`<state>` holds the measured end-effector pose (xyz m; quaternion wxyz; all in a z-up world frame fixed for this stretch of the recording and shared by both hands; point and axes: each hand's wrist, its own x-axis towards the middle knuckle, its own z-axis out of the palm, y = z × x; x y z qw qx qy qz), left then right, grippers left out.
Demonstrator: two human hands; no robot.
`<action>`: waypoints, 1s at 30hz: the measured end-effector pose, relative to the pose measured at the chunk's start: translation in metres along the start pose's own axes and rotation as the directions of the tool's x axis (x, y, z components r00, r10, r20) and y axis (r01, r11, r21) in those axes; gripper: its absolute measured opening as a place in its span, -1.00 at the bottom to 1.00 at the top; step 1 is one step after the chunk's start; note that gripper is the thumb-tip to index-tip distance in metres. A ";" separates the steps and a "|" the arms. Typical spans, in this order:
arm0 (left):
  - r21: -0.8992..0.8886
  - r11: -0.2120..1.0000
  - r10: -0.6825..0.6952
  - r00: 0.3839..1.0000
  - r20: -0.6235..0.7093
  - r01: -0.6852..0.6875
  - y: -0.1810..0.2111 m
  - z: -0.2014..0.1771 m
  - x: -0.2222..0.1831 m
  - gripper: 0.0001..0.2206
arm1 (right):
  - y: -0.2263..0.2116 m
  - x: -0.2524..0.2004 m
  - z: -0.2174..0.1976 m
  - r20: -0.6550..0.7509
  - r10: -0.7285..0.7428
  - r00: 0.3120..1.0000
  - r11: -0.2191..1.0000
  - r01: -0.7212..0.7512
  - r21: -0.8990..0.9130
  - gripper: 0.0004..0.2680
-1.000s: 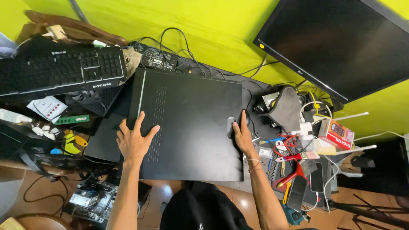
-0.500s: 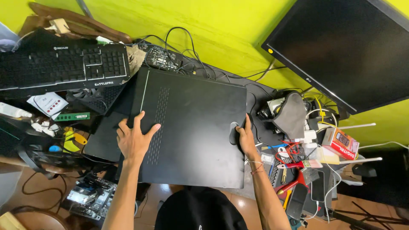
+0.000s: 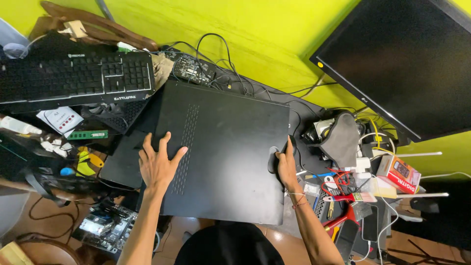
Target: Disassembling a computer case by removing the side panel and preparing screws for repair
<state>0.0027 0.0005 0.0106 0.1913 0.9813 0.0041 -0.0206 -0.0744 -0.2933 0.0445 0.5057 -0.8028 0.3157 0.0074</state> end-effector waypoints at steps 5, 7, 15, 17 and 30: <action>0.035 0.999 -0.005 1.000 0.000 0.005 0.000 0.001 0.001 -0.50 | -0.002 0.001 0.001 -0.007 -0.022 1.000 1.000 0.022 0.000 -0.46; 0.054 0.999 -0.003 1.000 -0.013 0.004 0.003 0.000 -0.002 -0.51 | 0.002 0.000 0.002 -0.002 -0.020 1.000 1.000 0.020 -0.007 -0.46; 0.113 0.994 0.021 0.990 -0.142 -0.005 0.016 -0.012 -0.008 -0.34 | 0.002 -0.004 0.001 0.014 0.003 1.000 1.000 -0.003 -0.012 -0.46; 0.076 0.997 0.014 0.993 -0.116 -0.005 0.015 -0.013 -0.007 -0.33 | 0.000 -0.004 0.000 0.012 -0.011 1.000 1.000 0.011 -0.007 -0.46; 0.220 0.964 0.195 0.962 -0.192 -0.152 0.053 0.034 -0.051 -0.48 | 0.048 0.005 0.020 -0.012 -0.563 0.826 0.536 0.354 -0.767 -0.60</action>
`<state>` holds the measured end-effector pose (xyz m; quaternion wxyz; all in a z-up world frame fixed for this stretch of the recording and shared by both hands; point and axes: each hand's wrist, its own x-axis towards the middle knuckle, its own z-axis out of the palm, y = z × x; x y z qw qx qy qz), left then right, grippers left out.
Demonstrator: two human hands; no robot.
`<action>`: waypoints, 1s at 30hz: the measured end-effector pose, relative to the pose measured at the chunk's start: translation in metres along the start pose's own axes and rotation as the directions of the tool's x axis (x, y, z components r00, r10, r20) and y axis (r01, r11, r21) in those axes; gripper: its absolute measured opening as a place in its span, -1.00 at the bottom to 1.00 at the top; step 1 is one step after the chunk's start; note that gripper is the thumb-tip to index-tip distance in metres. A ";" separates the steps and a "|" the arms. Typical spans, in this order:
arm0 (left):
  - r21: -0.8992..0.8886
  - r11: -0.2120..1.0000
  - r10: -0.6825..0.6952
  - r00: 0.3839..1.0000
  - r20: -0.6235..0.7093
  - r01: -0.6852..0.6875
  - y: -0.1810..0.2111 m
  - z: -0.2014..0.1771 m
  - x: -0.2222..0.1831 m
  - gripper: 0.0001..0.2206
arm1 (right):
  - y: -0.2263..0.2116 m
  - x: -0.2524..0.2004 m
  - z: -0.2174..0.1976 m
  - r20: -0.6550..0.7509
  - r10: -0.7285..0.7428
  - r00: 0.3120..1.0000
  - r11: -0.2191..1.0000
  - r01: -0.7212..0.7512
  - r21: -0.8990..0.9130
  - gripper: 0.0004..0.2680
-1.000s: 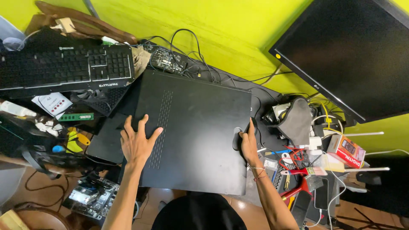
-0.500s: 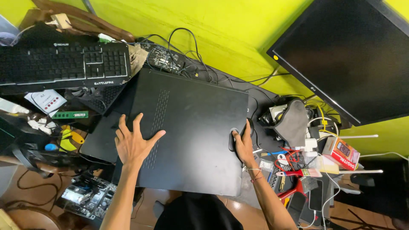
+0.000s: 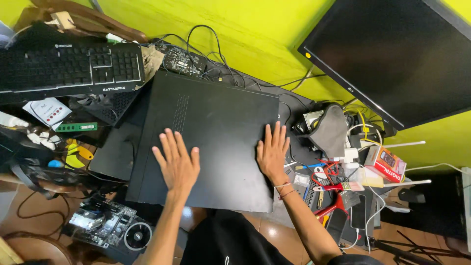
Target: Disassembling a computer case by removing the side panel and preparing screws for repair
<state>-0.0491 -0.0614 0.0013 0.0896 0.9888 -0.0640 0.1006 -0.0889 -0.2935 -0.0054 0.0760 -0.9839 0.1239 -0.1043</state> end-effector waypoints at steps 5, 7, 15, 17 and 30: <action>-0.182 0.952 0.250 0.968 -0.003 -0.246 0.048 -0.001 -0.047 -0.54 | -0.051 -0.032 0.006 0.060 -0.161 0.985 0.987 0.160 0.021 -0.61; -0.212 0.924 0.316 0.948 -0.046 -0.318 0.047 0.003 -0.060 -0.56 | -0.063 -0.045 0.007 0.073 -0.196 0.978 0.981 0.195 0.021 -0.61; -0.190 0.953 0.229 0.971 -0.060 -0.237 -0.018 -0.020 -0.071 -0.49 | -0.070 -0.086 -0.007 0.117 -0.170 0.978 0.984 0.162 0.075 -0.61; -0.188 0.968 0.163 0.986 -0.031 -0.166 -0.044 -0.019 -0.073 -0.49 | -0.068 -0.098 -0.007 0.126 -0.160 0.979 0.986 0.151 0.075 -0.61; -0.157 0.986 -0.072 0.995 -0.068 0.060 -0.084 -0.019 -0.093 -0.57 | -0.064 -0.164 -0.031 0.276 -0.086 0.957 0.971 0.019 0.239 -0.59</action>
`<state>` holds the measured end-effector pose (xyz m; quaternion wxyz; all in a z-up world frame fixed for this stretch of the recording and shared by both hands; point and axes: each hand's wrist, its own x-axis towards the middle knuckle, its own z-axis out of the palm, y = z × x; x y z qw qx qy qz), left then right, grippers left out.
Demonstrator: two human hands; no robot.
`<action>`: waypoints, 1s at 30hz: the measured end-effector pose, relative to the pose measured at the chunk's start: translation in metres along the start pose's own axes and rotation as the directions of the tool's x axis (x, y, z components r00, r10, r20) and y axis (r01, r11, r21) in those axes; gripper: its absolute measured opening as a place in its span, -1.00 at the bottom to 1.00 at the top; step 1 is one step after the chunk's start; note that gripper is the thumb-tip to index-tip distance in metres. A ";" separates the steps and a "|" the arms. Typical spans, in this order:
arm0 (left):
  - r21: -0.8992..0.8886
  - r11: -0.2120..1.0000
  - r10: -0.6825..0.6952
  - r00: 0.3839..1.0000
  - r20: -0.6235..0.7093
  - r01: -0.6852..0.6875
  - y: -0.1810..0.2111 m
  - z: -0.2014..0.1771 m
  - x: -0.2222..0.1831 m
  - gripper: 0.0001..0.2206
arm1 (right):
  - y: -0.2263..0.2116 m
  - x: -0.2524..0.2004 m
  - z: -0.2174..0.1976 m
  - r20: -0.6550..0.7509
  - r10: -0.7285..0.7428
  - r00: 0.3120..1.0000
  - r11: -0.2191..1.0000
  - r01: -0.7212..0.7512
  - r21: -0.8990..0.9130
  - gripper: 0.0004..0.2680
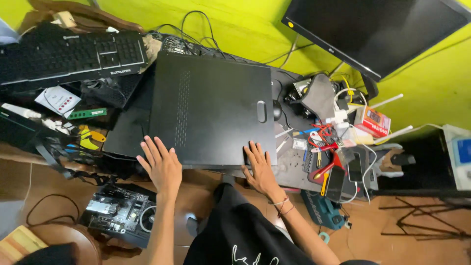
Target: Disassembling a computer case by removing the side panel and preparing screws for repair
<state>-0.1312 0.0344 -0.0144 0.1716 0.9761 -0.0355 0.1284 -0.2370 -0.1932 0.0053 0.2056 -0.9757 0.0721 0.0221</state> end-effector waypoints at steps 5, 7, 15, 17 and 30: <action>0.001 0.989 0.145 0.989 0.042 -0.145 0.046 0.007 -0.017 -0.56 | 0.016 -0.011 -0.010 0.028 0.030 0.999 0.999 -0.031 0.024 -0.61; 0.008 0.981 0.194 0.979 0.055 -0.195 0.065 0.007 -0.025 -0.54 | 0.027 -0.008 -0.016 0.021 0.033 0.999 0.998 -0.034 0.044 -0.63; -0.071 0.910 0.414 0.908 0.065 -0.409 0.148 0.026 -0.032 -0.48 | 0.065 0.023 -0.032 -0.257 -0.228 0.939 0.973 0.230 -0.022 -0.76; -0.120 0.879 0.467 0.884 0.015 -0.462 0.174 0.040 -0.032 -0.51 | 0.084 0.028 -0.024 -0.291 -0.272 0.917 0.959 0.283 -0.005 -0.77; 0.047 0.813 0.566 0.770 -0.294 -0.580 0.180 0.085 -0.047 -0.54 | 0.121 0.038 0.056 -0.716 -0.211 0.665 0.773 0.562 0.294 -0.63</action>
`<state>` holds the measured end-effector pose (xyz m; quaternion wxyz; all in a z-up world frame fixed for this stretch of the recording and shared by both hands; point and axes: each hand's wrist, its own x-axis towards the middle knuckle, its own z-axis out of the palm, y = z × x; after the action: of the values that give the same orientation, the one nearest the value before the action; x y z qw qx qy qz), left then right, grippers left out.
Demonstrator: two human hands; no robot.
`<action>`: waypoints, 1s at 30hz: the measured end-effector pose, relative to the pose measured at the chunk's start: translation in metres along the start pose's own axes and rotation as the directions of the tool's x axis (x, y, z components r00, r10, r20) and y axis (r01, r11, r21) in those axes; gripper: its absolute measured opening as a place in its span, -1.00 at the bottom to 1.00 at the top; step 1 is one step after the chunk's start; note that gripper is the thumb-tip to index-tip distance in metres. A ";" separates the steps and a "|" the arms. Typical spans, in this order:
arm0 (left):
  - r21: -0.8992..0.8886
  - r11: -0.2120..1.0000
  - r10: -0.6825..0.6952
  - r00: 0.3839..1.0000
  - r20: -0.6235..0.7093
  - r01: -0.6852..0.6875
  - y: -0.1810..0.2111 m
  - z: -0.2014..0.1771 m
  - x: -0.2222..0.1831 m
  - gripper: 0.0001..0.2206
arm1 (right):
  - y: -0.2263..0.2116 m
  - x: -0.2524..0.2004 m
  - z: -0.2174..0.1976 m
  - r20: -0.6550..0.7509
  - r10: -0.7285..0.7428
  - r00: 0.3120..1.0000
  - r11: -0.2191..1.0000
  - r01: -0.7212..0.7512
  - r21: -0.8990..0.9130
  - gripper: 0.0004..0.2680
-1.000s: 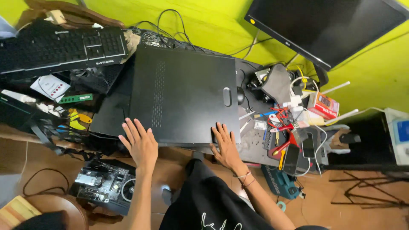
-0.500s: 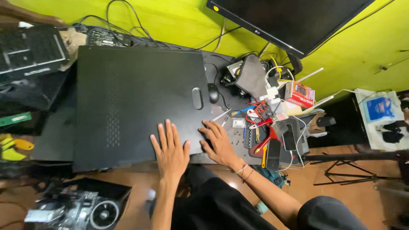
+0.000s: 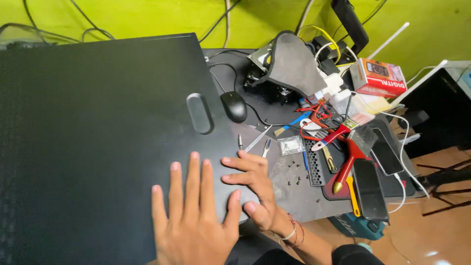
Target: Disassembling a computer case by removing the side panel and preparing screws for repair
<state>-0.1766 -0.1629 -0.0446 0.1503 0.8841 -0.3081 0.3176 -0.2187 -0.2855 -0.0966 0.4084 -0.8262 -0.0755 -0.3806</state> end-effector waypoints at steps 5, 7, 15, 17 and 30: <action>0.124 0.991 0.066 0.992 -0.104 -0.053 0.004 0.006 -0.012 -0.61 | 0.008 -0.007 -0.006 0.023 -0.088 0.996 0.993 0.086 0.081 -0.60; 0.179 0.983 0.066 0.988 -0.139 -0.040 0.010 0.006 -0.020 -0.67 | 0.008 -0.011 -0.020 0.055 -0.099 0.994 0.987 0.091 0.129 -0.60; -0.094 0.973 0.157 0.904 -0.398 -0.211 0.078 0.021 -0.074 -0.78 | 0.019 -0.033 -0.123 -0.026 0.167 0.986 0.923 -0.147 0.356 -0.77; -0.099 0.956 0.217 0.894 -0.393 -0.276 0.095 0.042 -0.089 -0.85 | 0.038 -0.056 -0.136 -0.092 0.291 0.952 0.888 -0.233 0.396 -0.79; -0.592 0.803 0.079 0.997 0.001 -0.063 0.132 0.118 -0.097 -0.88 | 0.082 -0.142 -0.124 -0.426 0.404 0.810 0.903 -0.280 0.325 -0.79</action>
<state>-0.2647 -0.2743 -0.1876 0.4021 0.7852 -0.4263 0.1999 -0.3525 -0.4034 -0.1981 0.5757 -0.6470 0.1332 -0.4819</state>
